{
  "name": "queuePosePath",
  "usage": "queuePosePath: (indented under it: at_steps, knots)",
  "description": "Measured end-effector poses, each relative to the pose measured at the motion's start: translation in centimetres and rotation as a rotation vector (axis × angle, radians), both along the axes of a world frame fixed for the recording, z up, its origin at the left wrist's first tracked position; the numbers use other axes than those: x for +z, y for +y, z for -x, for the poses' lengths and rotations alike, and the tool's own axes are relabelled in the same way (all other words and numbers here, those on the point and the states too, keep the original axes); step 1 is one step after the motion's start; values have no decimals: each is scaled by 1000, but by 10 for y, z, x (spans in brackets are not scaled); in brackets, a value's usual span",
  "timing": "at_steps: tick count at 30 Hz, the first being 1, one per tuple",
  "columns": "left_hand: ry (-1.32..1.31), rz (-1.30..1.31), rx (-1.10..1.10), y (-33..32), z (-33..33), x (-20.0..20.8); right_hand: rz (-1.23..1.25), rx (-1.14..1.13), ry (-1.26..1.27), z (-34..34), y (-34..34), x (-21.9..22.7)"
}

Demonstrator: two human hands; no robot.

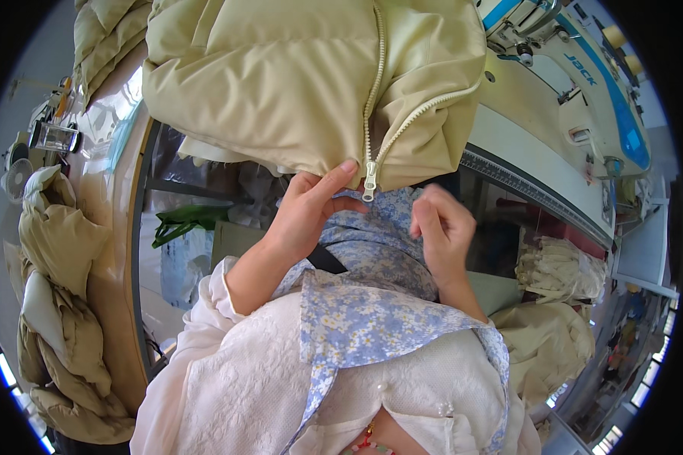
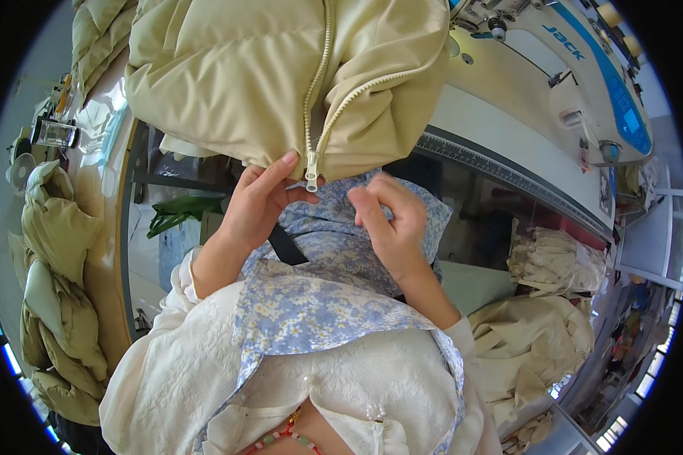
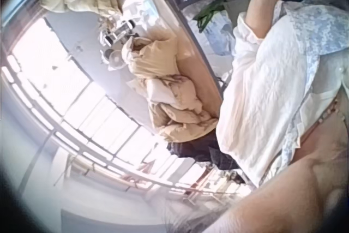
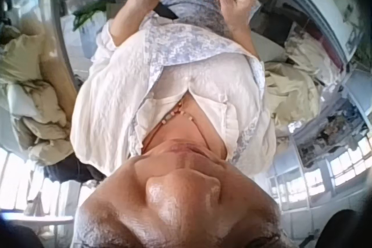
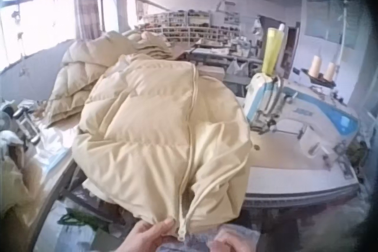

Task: The person sews a beige puffer jacket using a sewing machine, then turns the jacket inside out and zips it closed. The jacket is placed on a stack of similar jackets.

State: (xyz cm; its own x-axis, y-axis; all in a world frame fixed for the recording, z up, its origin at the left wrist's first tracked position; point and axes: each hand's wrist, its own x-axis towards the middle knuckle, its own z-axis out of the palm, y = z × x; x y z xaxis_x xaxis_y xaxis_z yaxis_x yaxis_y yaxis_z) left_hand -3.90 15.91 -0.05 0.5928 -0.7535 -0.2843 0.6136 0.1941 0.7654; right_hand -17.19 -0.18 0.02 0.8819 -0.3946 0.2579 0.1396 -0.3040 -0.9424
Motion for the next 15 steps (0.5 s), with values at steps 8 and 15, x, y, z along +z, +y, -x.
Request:
queuePosePath:
  at_steps: [8, 15]
  knots:
    - [-143, -23, -25, 5, -1, 0, 914, -35, -189, -37, 5, 41]
    - [-159, -13, 2, 3, 1, 7, 732, -9, -176, -45, -5, 43]
